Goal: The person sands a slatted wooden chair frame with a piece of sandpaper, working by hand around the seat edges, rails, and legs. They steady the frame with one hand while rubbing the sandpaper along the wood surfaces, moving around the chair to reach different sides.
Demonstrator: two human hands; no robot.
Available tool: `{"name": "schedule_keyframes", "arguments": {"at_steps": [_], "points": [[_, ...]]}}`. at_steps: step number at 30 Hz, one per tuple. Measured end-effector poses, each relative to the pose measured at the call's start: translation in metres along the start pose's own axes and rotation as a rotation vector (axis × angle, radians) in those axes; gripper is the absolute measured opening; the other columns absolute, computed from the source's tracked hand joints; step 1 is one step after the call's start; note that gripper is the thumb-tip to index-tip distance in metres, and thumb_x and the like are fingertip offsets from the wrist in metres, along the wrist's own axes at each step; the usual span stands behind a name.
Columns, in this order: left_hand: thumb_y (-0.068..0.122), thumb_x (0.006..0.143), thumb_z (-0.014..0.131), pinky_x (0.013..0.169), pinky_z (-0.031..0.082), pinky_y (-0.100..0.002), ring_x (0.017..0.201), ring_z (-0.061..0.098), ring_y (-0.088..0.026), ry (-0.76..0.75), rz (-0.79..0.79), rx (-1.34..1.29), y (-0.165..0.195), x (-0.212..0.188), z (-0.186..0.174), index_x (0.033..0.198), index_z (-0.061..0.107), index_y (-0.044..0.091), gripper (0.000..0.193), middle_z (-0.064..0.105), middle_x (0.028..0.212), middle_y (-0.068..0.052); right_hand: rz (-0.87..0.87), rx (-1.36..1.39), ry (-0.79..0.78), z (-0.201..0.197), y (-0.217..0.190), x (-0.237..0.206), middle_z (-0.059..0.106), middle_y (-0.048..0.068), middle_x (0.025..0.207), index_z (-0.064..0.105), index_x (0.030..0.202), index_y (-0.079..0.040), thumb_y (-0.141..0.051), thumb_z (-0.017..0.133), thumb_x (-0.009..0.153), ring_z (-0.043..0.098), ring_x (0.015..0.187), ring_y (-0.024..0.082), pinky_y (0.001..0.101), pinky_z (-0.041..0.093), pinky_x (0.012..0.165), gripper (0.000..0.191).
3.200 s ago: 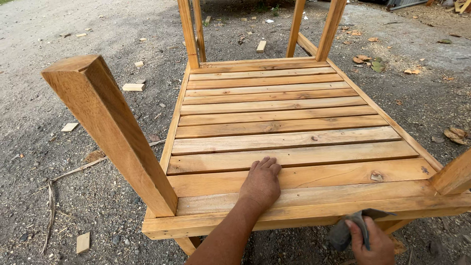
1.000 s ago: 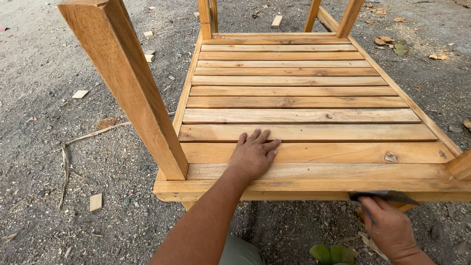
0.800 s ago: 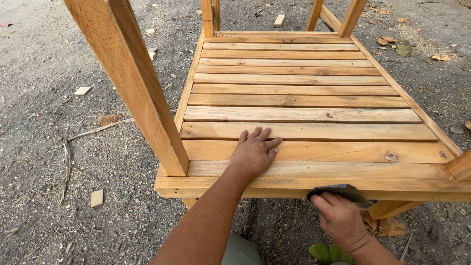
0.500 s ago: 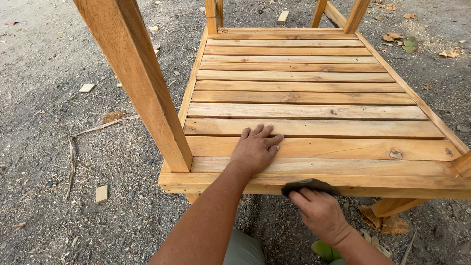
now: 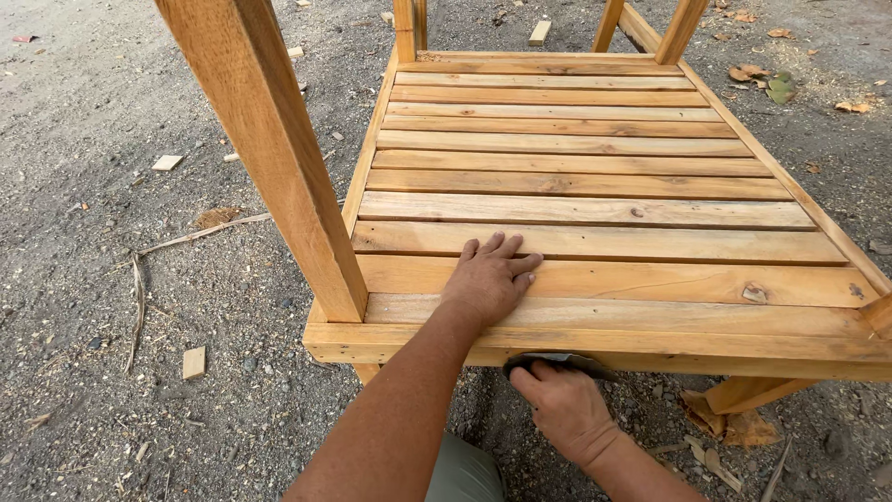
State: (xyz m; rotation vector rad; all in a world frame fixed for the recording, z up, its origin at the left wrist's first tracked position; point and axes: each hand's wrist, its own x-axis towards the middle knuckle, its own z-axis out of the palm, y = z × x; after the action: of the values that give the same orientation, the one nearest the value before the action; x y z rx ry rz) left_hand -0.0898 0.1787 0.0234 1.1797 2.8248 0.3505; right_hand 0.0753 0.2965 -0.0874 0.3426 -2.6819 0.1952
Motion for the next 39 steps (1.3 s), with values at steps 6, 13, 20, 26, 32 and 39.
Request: {"name": "schedule_keyframes", "arguments": {"at_steps": [6,13,20,26,32,39], "points": [[0.047,0.106,0.034,0.128,0.009,-0.047,0.156,0.018,-0.020,0.006,0.016,-0.014,-0.003,0.000,0.004,0.150,0.046,0.040,0.046,0.028,0.167,0.005,0.083,-0.092,0.062,-0.056,0.056,-0.044,0.071,0.009,0.086,0.070,0.106,-0.014,-0.003,0.072,0.064,0.070,0.076,0.033,0.0445,0.059,0.066,0.043],[0.046,0.107,0.034,0.129,0.008,-0.048,0.156,0.018,-0.019,-0.003,-0.007,-0.018,-0.002,0.003,0.006,0.148,0.049,0.041,0.045,0.029,0.166,0.006,0.028,-0.047,0.074,-0.044,0.031,-0.024,0.073,0.008,0.089,0.071,0.102,-0.014,-0.001,0.068,0.075,0.070,0.071,0.029,0.0410,0.060,0.065,0.031],[0.046,0.105,0.037,0.128,0.009,-0.047,0.155,0.019,-0.018,0.020,0.010,-0.041,-0.006,0.002,0.005,0.147,0.051,0.041,0.044,0.031,0.165,0.007,-0.152,0.165,-0.038,0.000,-0.026,0.026,0.070,0.011,0.089,0.070,0.108,-0.008,0.001,0.064,0.070,0.070,0.075,0.031,0.0418,0.059,0.064,0.040],[0.047,0.106,0.035,0.129,0.008,-0.047,0.156,0.018,-0.017,0.001,0.006,-0.042,-0.005,0.003,0.005,0.147,0.051,0.042,0.044,0.029,0.166,0.008,0.102,-0.138,0.055,-0.067,0.069,-0.050,0.074,0.007,0.096,0.071,0.110,-0.015,-0.003,0.067,0.074,0.071,0.075,0.030,0.0403,0.060,0.067,0.038],[0.047,0.105,0.036,0.129,0.005,-0.049,0.157,0.015,-0.018,-0.038,0.029,-0.053,-0.006,0.007,0.004,0.146,0.050,0.045,0.044,0.027,0.167,0.008,0.075,-0.137,0.024,-0.072,0.101,-0.067,0.071,0.007,0.087,0.071,0.104,-0.015,-0.006,0.069,0.068,0.070,0.072,0.030,0.0404,0.059,0.065,0.037],[0.050,0.102,0.042,0.129,0.003,-0.049,0.158,0.011,-0.019,-0.072,0.041,-0.082,-0.013,0.012,0.009,0.145,0.049,0.051,0.043,0.025,0.168,0.008,-0.109,0.081,-0.003,0.003,-0.023,0.025,0.069,0.008,0.078,0.069,0.099,-0.010,-0.001,0.066,0.077,0.069,0.063,0.028,0.0389,0.059,0.058,0.024]]}}
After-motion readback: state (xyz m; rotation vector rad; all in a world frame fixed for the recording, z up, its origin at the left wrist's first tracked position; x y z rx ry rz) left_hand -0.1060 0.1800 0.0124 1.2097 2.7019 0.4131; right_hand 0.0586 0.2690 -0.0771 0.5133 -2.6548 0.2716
